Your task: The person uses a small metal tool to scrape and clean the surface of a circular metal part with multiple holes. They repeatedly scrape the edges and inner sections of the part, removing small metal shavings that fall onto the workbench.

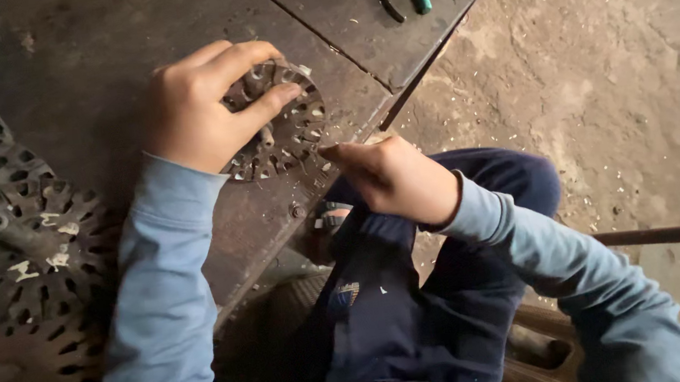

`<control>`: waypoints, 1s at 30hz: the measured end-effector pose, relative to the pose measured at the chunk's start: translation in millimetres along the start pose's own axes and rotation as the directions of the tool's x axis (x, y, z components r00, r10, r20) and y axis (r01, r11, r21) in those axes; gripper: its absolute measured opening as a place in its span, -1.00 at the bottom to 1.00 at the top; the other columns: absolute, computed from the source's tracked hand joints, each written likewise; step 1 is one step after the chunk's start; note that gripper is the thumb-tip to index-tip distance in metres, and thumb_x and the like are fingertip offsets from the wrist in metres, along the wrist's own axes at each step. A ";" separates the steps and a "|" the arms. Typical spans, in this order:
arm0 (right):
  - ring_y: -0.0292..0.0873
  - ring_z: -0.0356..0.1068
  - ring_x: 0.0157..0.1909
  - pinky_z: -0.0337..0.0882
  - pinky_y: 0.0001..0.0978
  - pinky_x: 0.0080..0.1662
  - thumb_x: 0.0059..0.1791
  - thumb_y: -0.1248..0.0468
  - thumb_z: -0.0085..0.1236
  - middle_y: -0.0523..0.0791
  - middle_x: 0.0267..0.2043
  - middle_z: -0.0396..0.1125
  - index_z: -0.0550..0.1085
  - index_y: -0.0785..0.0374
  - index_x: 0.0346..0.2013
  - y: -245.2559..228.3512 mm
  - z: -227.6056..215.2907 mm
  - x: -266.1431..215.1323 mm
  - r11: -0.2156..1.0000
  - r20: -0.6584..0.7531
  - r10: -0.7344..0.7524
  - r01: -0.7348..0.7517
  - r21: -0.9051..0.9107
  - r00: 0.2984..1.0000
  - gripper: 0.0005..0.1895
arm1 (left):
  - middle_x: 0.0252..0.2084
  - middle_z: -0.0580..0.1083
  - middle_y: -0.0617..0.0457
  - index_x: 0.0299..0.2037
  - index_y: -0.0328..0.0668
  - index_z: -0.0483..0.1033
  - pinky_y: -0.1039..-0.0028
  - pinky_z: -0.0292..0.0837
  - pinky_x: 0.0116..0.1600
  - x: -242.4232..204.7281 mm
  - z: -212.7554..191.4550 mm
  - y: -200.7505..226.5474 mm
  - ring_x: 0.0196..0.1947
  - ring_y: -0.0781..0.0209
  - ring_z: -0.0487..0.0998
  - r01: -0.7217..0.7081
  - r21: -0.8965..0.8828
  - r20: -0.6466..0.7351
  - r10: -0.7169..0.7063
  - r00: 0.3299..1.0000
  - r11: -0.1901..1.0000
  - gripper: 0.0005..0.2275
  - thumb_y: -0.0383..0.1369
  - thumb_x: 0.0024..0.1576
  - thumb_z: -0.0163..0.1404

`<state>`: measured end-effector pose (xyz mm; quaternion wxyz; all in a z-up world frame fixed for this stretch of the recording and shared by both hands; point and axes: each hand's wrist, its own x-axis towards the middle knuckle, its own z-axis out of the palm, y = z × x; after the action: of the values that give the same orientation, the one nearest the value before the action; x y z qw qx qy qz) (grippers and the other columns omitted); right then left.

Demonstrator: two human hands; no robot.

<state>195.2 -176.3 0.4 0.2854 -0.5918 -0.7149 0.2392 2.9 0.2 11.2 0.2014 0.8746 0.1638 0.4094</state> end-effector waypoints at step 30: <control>0.04 0.46 -0.36 0.45 -0.26 -0.27 0.02 0.51 0.03 0.07 -0.39 0.40 0.50 0.33 0.06 15.5 9.7 -6.4 0.989 -0.078 -0.013 0.024 0.143 0.997 -0.68 | -0.08 0.60 -0.05 0.00 -0.24 0.62 0.31 0.50 0.00 -4.6 16.6 -26.5 -0.09 0.00 0.63 -0.176 0.032 0.009 0.176 0.984 0.984 -0.70 -0.23 0.21 0.31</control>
<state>200.4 -179.7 -17.9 0.3568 -0.5716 -0.6899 0.2645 9.8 17.5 -14.3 0.1508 0.8902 0.0919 0.4200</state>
